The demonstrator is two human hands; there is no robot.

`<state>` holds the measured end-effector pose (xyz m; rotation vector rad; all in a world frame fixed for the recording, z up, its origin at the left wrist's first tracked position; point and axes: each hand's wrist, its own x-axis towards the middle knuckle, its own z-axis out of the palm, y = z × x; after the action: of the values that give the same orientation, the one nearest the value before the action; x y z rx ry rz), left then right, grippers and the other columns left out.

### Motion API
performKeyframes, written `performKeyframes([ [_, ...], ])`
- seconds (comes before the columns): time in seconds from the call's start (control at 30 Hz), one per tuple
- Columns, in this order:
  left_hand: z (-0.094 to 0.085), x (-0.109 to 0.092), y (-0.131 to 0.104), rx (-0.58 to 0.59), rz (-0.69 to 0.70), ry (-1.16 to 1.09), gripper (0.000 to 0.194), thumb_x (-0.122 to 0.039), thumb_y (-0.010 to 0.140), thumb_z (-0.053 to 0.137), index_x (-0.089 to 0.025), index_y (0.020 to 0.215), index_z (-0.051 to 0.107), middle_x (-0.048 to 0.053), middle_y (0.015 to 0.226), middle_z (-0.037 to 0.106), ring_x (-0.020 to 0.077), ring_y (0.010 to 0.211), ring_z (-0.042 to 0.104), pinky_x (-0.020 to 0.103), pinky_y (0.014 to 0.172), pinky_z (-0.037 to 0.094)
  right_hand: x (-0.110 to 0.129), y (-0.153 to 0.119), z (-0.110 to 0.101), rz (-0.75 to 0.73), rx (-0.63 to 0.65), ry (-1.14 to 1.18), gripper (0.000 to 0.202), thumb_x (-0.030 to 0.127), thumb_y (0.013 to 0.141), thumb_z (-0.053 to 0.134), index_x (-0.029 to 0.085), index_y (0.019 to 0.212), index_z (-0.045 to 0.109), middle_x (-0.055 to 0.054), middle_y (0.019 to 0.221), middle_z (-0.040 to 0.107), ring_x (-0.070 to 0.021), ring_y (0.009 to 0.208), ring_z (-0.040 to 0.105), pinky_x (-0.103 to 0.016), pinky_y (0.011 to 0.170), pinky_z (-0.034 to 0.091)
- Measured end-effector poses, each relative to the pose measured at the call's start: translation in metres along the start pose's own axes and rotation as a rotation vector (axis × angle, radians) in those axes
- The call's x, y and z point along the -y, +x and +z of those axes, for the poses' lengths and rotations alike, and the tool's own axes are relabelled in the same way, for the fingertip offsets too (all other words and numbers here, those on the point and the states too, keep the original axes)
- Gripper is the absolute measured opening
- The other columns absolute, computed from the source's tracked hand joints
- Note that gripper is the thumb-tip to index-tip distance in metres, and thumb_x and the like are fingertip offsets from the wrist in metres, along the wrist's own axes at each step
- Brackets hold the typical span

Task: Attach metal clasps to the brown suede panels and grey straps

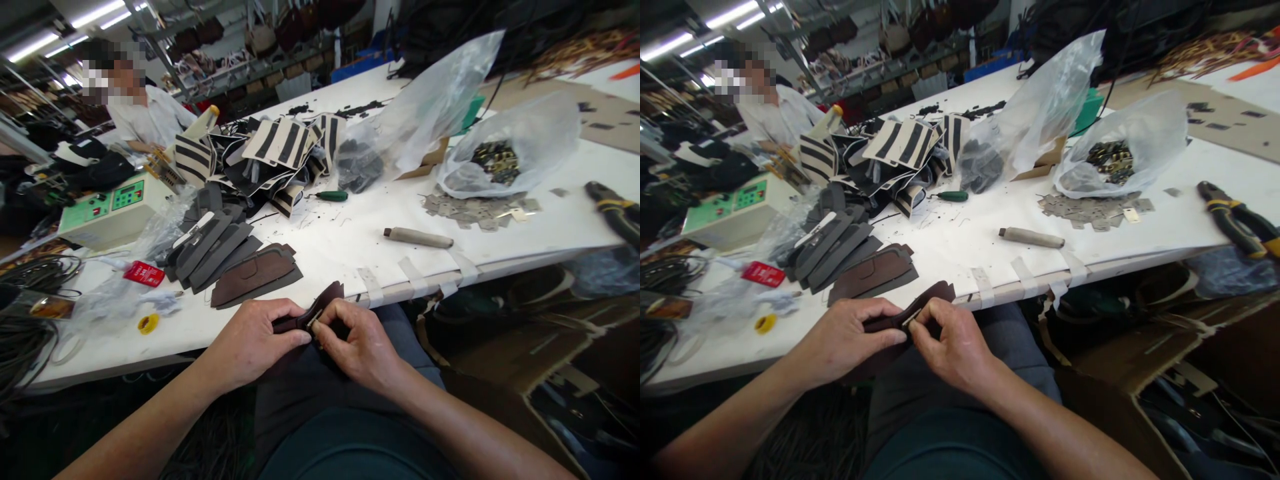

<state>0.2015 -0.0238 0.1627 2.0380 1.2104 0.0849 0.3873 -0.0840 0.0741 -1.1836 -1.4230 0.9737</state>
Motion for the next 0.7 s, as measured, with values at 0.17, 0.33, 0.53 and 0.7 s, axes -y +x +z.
performKeyframes([
  [0.17, 0.006, 0.009, -0.005, -0.113, 0.152, 0.249, 0.016, -0.027, 0.092, 0.070, -0.026, 0.107, 0.077, -0.002, 0.102, 0.080, 0.0191, 0.092, 0.075, 0.027, 0.082, 0.052, -0.002, -0.001, -0.014, -0.171, 0.066, -0.112, 0.010, 0.023, 0.095, 0.070, 0.021, 0.085, 0.067, -0.001, 0.080, 0.069, -0.0159, 0.072, 0.064, -0.028, 0.067, 0.047],
  [0.33, 0.011, 0.016, -0.011, -0.248, 0.368, 0.461, 0.019, -0.021, 0.092, 0.067, -0.025, 0.109, 0.073, 0.002, 0.103, 0.080, 0.0203, 0.090, 0.076, 0.029, 0.080, 0.054, -0.004, 0.006, -0.043, -0.447, -0.085, -0.485, 0.044, 0.047, 0.085, 0.084, 0.024, 0.119, 0.069, -0.015, 0.126, 0.069, -0.0333, 0.119, 0.063, -0.048, 0.100, 0.048],
  [0.53, 0.017, 0.011, -0.017, -0.374, 0.548, 0.516, 0.023, -0.009, 0.085, 0.064, -0.023, 0.102, 0.069, 0.001, 0.094, 0.077, 0.0198, 0.082, 0.074, 0.031, 0.075, 0.056, 0.001, 0.016, -0.046, -0.602, 0.209, -0.659, 0.027, 0.043, 0.102, 0.064, 0.018, 0.102, 0.071, -0.006, 0.089, 0.074, -0.0194, 0.081, 0.067, -0.034, 0.076, 0.043],
  [0.7, 0.019, 0.008, -0.022, -0.393, 0.579, 0.540, 0.023, -0.008, 0.085, 0.062, -0.021, 0.103, 0.066, 0.001, 0.092, 0.075, 0.0211, 0.079, 0.073, 0.033, 0.070, 0.056, 0.005, 0.016, -0.042, -0.719, 0.194, -0.714, 0.033, 0.040, 0.108, 0.054, 0.016, 0.094, 0.071, -0.005, 0.079, 0.071, -0.0173, 0.071, 0.061, -0.033, 0.071, 0.038],
])
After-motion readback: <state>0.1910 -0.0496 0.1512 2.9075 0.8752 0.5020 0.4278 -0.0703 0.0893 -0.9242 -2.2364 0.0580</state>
